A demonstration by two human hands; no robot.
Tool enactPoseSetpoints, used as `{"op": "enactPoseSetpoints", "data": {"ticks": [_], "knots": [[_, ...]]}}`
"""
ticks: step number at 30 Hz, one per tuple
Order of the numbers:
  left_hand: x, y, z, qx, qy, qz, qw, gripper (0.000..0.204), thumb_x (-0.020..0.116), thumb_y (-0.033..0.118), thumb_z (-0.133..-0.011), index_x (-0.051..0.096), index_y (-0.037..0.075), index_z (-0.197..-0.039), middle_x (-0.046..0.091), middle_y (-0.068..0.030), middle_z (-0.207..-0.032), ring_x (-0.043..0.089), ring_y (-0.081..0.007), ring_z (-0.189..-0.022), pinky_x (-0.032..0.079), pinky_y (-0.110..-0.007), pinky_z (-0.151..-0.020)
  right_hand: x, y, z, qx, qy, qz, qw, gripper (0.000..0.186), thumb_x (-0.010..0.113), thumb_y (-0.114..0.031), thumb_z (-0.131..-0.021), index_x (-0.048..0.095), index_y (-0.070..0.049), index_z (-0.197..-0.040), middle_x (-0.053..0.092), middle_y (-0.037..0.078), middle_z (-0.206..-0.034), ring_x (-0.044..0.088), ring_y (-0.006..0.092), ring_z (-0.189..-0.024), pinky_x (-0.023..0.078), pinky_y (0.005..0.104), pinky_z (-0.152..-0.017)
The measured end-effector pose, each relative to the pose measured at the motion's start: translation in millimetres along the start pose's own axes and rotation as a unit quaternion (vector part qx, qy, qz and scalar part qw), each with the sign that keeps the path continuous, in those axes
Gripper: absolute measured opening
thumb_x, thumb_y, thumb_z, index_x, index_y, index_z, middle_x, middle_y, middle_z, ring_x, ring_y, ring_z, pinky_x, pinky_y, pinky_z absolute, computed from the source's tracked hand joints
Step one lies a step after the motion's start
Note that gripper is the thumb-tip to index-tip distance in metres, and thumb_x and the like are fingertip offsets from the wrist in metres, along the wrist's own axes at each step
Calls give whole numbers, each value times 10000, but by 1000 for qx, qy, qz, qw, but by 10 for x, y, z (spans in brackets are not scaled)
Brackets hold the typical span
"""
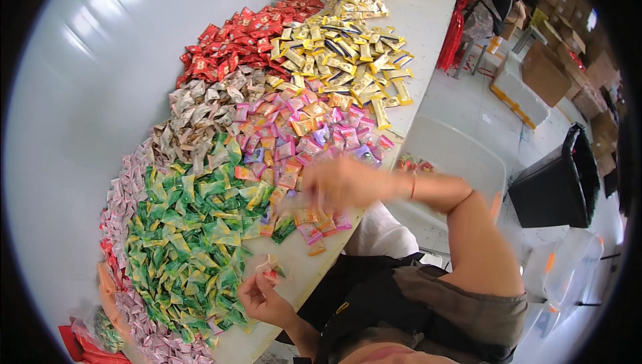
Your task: The person repeatedly picks small wrapped candies from a table and places them into small clear plastic bags. They seal each bag and set it aside on the table. The process is repeated continuously with candies of various colors.
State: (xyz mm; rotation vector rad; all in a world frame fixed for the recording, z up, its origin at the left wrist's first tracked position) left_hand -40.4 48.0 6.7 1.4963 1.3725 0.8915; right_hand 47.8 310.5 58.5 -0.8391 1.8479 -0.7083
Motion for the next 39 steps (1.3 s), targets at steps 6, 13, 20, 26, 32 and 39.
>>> {"op": "enactPoseSetpoints", "data": {"ticks": [6,13,20,26,32,39], "knots": [[112,-44,186,1,-79,7,997,72,576,42,-872,533,-14,-854,549,-65,-737,532,-107,-618,441,-226,-575,1128,-375,381,-10,72,-20,997,250,664,-164,-764,645,-75,-997,594,95,-749,586,275,-685,457,383,-594],[-86,-132,73,37,-116,-41,992,60,529,46,-913,505,-9,-918,573,-71,-826,535,-91,-658,448,-210,-595,1123,-467,373,-5,80,-30,996,278,662,-167,-783,659,-99,-1052,572,70,-723,569,255,-654,437,356,-567],[-59,-75,145,-1,-66,9,998,50,550,26,-884,517,-5,-906,541,-69,-819,524,-110,-655,426,-209,-558,1242,-359,344,-16,42,-46,998,352,646,-139,-771,631,-126,-1122,568,69,-741,562,253,-667,439,361,-564],[-30,-59,193,27,-137,13,990,136,588,13,-865,470,15,-932,556,-68,-824,551,-101,-708,444,-196,-619,1282,-355,386,-17,80,13,997,324,644,-148,-795,630,-116,-1117,577,80,-729,572,254,-652,450,356,-565],[-13,6,254,-2,-172,15,985,203,642,-45,-790,479,14,-896,552,-82,-858,557,-135,-698,464,-232,-643,1207,-350,372,83,155,-107,979,272,660,-215,-787,671,-122,-1043,648,104,-787,621,285,-696,473,363,-602],[31,137,267,160,-260,-23,952,186,584,-75,-791,439,41,-794,549,-83,-782,516,-185,-712,440,-301,-714,1317,-201,346,1,-11,-72,997,299,655,-197,-782,660,-108,-1067,641,125,-724,626,286,-663,486,348,-598]]}}
Point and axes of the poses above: each hand's wrist, its own z-axis away from the middle knuckle, its own x-axis out of the palm, y = z × x, the point moved 1 cm from there along -z, towards the middle knuckle
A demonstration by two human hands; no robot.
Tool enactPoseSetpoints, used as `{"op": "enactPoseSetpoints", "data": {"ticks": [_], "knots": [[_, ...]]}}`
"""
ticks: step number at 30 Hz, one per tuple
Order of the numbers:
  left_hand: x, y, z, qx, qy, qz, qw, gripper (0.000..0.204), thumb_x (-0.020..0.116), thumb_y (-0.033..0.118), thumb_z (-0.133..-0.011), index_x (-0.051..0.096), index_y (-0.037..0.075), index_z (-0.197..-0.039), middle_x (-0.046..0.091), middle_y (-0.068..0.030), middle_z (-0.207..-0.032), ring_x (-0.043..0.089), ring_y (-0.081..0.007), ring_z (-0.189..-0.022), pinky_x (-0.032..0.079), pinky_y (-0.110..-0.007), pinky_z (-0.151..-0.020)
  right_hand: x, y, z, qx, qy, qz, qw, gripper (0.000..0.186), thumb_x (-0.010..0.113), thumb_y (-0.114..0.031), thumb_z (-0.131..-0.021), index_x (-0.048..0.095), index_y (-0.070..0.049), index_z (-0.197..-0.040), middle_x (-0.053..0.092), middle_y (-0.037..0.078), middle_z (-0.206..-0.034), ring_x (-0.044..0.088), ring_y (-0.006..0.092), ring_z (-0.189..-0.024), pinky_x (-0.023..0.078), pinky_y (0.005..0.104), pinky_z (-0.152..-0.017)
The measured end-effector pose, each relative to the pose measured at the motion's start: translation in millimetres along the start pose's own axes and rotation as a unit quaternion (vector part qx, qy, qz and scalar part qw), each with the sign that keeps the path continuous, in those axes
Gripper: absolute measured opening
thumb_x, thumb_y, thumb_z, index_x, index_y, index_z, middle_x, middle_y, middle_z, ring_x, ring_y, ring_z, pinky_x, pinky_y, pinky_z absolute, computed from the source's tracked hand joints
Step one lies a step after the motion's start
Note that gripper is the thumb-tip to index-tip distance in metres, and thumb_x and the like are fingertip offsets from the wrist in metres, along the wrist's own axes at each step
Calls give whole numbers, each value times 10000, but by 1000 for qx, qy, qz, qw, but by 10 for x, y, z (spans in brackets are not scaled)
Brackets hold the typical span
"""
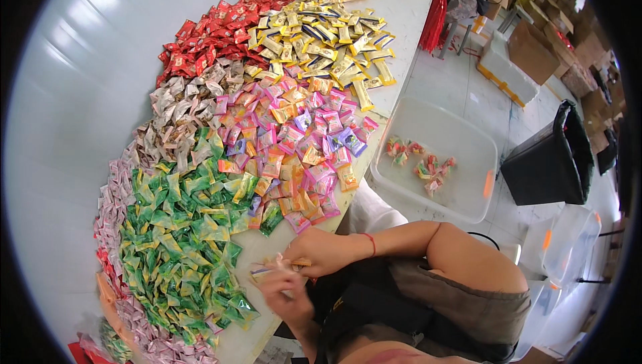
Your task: The person repeatedly picks small wrapped candies from a table and places them into small clear plastic bags. They seal each bag and set it aside on the table. The process is repeated continuously with candies of various colors.
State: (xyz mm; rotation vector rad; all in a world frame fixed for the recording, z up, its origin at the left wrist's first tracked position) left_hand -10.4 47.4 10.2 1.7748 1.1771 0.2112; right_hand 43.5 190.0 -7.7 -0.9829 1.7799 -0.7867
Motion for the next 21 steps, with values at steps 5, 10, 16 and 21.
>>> {"op": "enactPoseSetpoints", "data": {"ticks": [5,10,16,21], "knots": [[94,75,-33,-45,-57,-19,997,171,559,-70,-809,438,35,-749,521,-72,-753,501,-176,-664,433,-271,-664,88,132,0,124,45,-52,990,289,615,-200,-827,644,-119,-1103,638,104,-752,594,151,-592,455,309,-534],[92,36,64,-259,24,109,959,96,510,-70,-845,459,7,-819,498,-63,-868,506,-122,-648,431,-220,-605,34,212,-41,338,56,-546,765,258,606,-189,-847,643,-20,-1038,637,41,-737,583,85,-620,478,241,-563],[16,-212,149,-173,-32,133,975,81,511,-69,-845,492,-17,-904,477,-74,-918,549,-133,-700,464,-229,-665,64,15,-79,362,132,-484,785,309,592,-305,-899,630,1,-882,618,32,-695,549,71,-619,414,206,-537],[-16,-175,108,-186,-27,170,967,185,641,-40,-783,542,-8,-936,537,-85,-941,588,-142,-757,476,-236,-720,281,226,-39,310,169,-433,829,530,417,-496,-943,634,-14,-895,597,15,-677,492,71,-595,367,213,-518]]}}
Point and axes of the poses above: each hand's wrist, its own z-axis away from the middle knuckle, its own x-axis out of the palm, y = z × x, the point moved 1 cm from there along -z, towards the middle knuckle
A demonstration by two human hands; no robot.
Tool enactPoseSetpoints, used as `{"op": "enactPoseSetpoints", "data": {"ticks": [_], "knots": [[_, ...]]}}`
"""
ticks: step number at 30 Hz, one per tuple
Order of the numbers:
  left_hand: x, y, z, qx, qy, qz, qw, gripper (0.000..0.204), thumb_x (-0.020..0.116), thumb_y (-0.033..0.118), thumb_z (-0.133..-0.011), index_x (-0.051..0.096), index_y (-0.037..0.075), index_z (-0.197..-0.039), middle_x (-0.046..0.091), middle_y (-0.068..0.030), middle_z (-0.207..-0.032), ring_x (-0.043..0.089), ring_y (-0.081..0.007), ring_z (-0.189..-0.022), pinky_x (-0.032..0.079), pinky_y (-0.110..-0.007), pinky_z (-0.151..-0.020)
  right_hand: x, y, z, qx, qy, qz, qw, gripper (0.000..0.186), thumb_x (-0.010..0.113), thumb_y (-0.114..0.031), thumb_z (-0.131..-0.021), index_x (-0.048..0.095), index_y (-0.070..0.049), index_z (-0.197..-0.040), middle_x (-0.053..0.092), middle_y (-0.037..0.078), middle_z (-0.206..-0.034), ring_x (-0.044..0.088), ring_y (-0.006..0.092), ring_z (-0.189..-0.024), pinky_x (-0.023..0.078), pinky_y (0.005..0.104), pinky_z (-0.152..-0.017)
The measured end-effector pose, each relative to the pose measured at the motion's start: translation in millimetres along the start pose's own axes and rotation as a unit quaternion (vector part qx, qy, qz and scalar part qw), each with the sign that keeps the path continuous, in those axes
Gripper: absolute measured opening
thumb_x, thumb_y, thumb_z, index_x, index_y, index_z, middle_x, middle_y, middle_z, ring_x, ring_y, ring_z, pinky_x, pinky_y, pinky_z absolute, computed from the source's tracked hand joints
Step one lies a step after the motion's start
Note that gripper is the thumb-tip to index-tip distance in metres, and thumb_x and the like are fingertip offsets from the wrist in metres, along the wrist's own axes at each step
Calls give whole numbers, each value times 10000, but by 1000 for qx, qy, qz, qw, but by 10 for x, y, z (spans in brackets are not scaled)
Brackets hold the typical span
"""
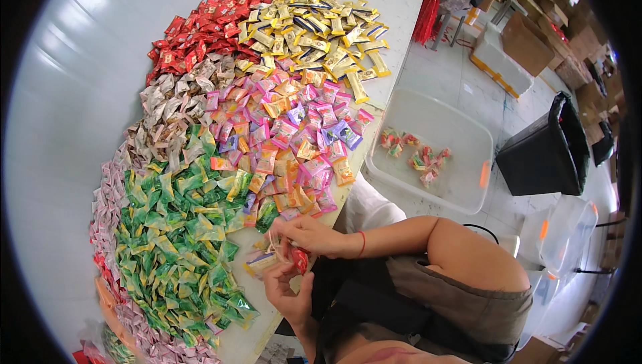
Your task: The person repeatedly picks small wrapped candies from a table and places them into small clear plastic bags. They seal each bag and set it aside on the table. The process is repeated continuously with candies of various colors.
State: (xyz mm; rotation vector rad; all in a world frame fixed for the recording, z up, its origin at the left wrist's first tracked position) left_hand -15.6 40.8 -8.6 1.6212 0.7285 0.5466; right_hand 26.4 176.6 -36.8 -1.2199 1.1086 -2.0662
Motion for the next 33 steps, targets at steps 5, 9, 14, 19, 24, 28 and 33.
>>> {"op": "enactPoseSetpoints", "data": {"ticks": [5,9,14,19,24,28,33], "knots": [[-142,-100,-109,-31,106,-15,994,218,677,-18,-771,548,-4,-947,589,-70,-891,600,-135,-782,477,-233,-714,196,-45,127,88,-15,-145,985,483,354,-449,-962,558,-35,-1104,562,-13,-840,456,65,-666,348,214,-566],[-138,-173,-148,-30,195,-16,980,149,649,-29,-808,547,-6,-914,612,-72,-826,609,-128,-759,480,-223,-689,183,269,20,28,-152,-88,984,490,394,-260,-966,308,-52,-1401,498,-3,-1162,457,61,-971,366,224,-819],[-212,-271,-130,12,244,-67,967,132,645,-28,-811,556,-23,-908,617,-92,-846,607,-125,-732,494,-237,-645,198,171,-13,12,-127,-4,992,512,546,-206,-894,413,-51,-1364,579,47,-1156,527,92,-999,427,265,-869],[-298,-220,-116,-50,249,8,967,137,625,16,-835,564,-31,-948,609,-83,-861,594,-124,-715,496,-228,-639,59,155,-85,-97,-95,230,964,487,617,-265,-865,507,-79,-1301,659,63,-987,567,71,-857,460,238,-725],[-331,-245,-116,-100,230,139,958,142,614,57,-852,567,-20,-962,601,-62,-844,577,-122,-723,484,-228,-662,133,18,-38,-219,-52,263,938,462,614,-234,-860,518,-112,-1295,651,103,-925,584,117,-730,452,289,-597],[-393,-330,-4,-146,298,71,941,116,625,56,-845,569,-8,-924,582,-42,-798,541,-107,-676,465,-234,-634,239,34,-33,-198,-64,338,918,440,614,-213,-857,533,-121,-1279,651,102,-925,594,130,-664,454,280,-570],[-523,-295,-26,-82,295,-17,952,70,631,21,-831,573,4,-866,528,-13,-749,527,-99,-687,431,-224,-638,97,-231,-16,-163,-40,322,932,384,606,-84,-843,562,-38,-1222,637,81,-1025,586,118,-890,466,270,-718]]}}
Point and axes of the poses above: each hand's wrist, its own z-axis away from the middle knuckle, its own x-axis out of the palm, y = z × x, the point moved 1 cm from there along -z, towards the middle knuckle
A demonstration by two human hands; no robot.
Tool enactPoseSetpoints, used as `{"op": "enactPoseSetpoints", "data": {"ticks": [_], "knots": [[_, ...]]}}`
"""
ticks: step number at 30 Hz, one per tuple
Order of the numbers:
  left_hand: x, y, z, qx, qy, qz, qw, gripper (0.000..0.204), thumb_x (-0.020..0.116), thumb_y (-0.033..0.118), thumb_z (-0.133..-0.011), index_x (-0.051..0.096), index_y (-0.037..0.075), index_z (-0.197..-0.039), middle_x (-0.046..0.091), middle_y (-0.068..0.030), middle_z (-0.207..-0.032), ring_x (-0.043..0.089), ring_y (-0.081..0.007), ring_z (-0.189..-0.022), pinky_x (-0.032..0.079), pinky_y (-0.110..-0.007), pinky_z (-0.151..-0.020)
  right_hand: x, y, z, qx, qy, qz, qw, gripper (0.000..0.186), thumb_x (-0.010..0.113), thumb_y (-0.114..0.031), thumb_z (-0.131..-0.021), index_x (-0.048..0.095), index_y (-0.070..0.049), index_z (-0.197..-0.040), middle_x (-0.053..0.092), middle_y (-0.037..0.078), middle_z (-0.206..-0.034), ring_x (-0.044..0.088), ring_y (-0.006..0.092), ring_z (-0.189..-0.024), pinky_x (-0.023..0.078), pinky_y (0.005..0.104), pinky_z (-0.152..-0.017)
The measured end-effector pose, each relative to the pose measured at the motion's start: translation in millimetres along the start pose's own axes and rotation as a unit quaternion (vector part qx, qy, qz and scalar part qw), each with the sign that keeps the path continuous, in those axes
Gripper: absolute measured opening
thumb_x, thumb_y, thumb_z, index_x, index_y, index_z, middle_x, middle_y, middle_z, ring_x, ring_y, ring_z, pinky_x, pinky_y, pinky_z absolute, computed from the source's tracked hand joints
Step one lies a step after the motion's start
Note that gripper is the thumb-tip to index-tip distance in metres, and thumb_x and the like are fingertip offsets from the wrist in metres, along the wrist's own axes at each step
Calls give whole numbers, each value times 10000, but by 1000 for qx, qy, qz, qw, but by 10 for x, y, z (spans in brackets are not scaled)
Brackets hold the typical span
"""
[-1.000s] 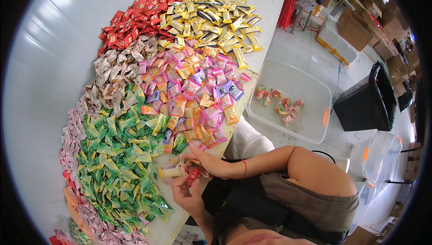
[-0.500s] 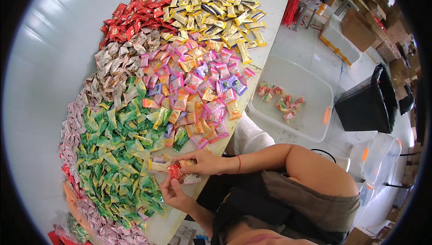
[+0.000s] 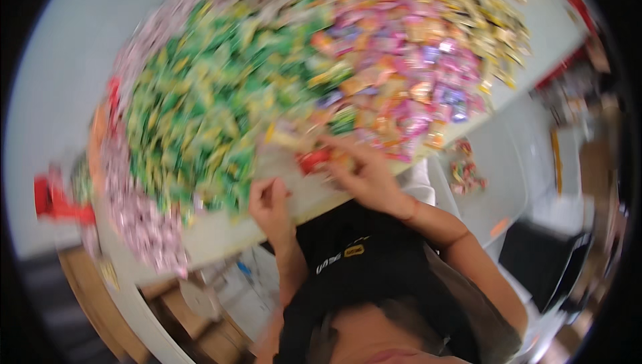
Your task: The person repeatedly picks small wrapped candies from a table and places them into small clear plastic bags. They seal each bag and set it aside on the table. The process is repeated continuously with candies of various colors.
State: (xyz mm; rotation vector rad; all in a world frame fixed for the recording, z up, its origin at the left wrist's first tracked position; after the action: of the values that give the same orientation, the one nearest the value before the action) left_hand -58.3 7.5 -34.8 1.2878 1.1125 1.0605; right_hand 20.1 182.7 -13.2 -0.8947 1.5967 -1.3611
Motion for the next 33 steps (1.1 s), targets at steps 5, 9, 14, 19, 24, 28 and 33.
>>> {"op": "enactPoseSetpoints", "data": {"ticks": [5,9,14,19,24,28,33], "knots": [[59,156,121,190,38,-227,955,282,778,68,-665,565,35,-848,520,-86,-830,513,-197,-708,424,-291,-628,-127,-124,48,-86,77,62,991,364,620,-25,-806,595,-30,-1169,622,65,-909,546,84,-732,386,234,-541],[398,180,0,248,45,-256,933,270,772,97,-676,570,54,-850,531,-87,-828,530,-229,-721,434,-312,-627,-181,-153,18,-79,124,100,984,331,630,-22,-795,613,-28,-1126,618,59,-940,544,83,-734,386,223,-566],[497,115,-138,231,11,-224,947,125,684,34,-747,599,48,-838,570,-77,-774,574,-246,-704,456,-324,-608,-137,-52,-104,-107,48,135,984,276,635,-49,-799,618,-18,-1072,639,55,-914,544,64,-696,382,194,-540],[513,221,-4,270,-27,-189,944,117,646,-10,-763,620,41,-864,576,-91,-743,594,-246,-692,473,-338,-603,2,-83,-249,-4,79,9,997,243,645,-63,-789,615,-18,-1026,641,21,-917,485,-3,-555,345,164,-469],[595,235,135,270,-82,-122,952,104,639,-20,-761,605,39,-840,573,-98,-743,581,-267,-675,463,-335,-589,107,38,-288,24,134,-198,971,243,618,-43,-823,585,-12,-1062,598,23,-977,542,42,-775,411,167,-615],[632,158,277,285,-107,-96,948,103,651,-21,-753,584,34,-809,568,-106,-741,567,-280,-657,452,-340,-576,125,67,-163,72,172,-193,963,248,598,-54,-851,560,2,-1090,594,51,-1015,547,95,-898,442,222,-741],[637,129,268,312,-39,-105,944,131,645,-34,-763,553,25,-836,555,-115,-761,561,-250,-676,444,-315,-608,201,-106,-10,-60,98,-42,992,287,429,-95,-938,504,31,-1185,550,118,-1131,522,175,-1012,400,302,-891]]}}
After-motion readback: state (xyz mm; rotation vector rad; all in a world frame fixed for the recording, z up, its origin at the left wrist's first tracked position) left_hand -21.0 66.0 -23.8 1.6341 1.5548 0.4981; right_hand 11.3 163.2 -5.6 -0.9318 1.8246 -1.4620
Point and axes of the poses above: each hand's wrist, its own z-axis away from the middle knuckle, its own x-axis out of the palm, y = z × x, the point moved 1 cm from there along -z, towards the middle knuckle
